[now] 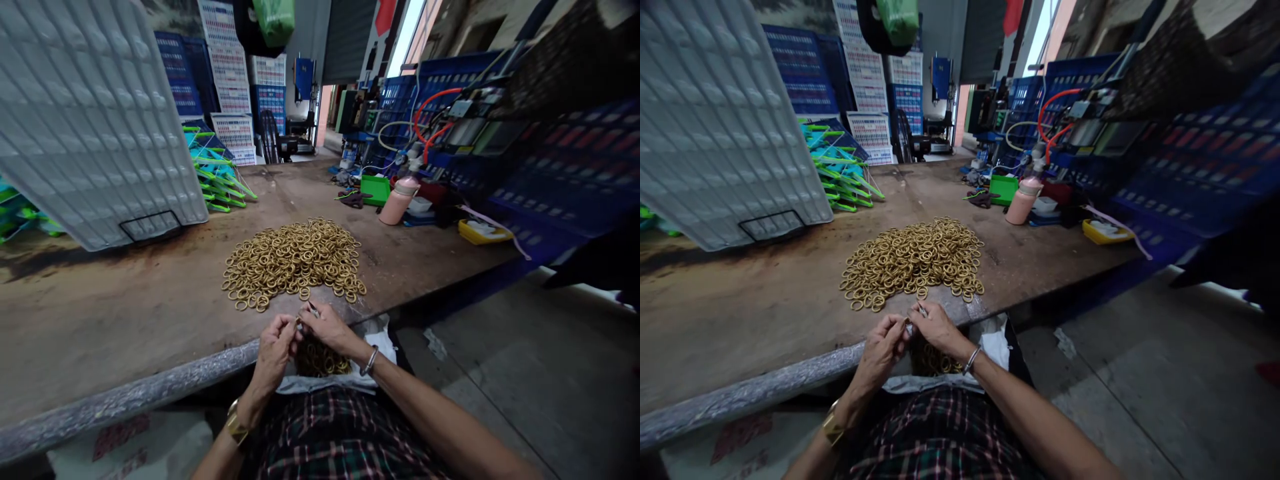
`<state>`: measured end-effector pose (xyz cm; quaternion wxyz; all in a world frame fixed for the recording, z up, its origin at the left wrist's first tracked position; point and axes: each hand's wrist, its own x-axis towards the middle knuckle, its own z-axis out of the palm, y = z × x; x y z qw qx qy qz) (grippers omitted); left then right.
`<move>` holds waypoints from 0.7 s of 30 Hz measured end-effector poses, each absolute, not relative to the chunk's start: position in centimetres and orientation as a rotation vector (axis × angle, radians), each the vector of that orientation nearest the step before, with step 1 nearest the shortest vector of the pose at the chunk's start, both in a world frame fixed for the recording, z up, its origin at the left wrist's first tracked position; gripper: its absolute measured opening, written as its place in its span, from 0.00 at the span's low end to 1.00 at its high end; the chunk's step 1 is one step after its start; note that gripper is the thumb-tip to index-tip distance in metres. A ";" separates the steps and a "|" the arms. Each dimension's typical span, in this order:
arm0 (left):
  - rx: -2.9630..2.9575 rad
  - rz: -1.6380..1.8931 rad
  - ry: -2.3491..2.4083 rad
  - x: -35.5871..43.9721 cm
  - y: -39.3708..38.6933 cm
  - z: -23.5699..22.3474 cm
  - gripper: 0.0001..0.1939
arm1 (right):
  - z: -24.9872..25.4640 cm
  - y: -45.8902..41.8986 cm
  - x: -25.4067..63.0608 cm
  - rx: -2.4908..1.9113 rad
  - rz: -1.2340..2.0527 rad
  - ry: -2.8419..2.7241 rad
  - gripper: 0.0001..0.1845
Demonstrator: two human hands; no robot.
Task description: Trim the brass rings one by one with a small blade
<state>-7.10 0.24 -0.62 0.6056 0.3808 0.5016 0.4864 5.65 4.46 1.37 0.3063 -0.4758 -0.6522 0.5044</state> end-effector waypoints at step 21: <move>0.851 1.098 1.017 -6.8 -1.6 -0.8 0.12 | 1.7 3.8 6.2 -1.198 1.339 -1.808 0.11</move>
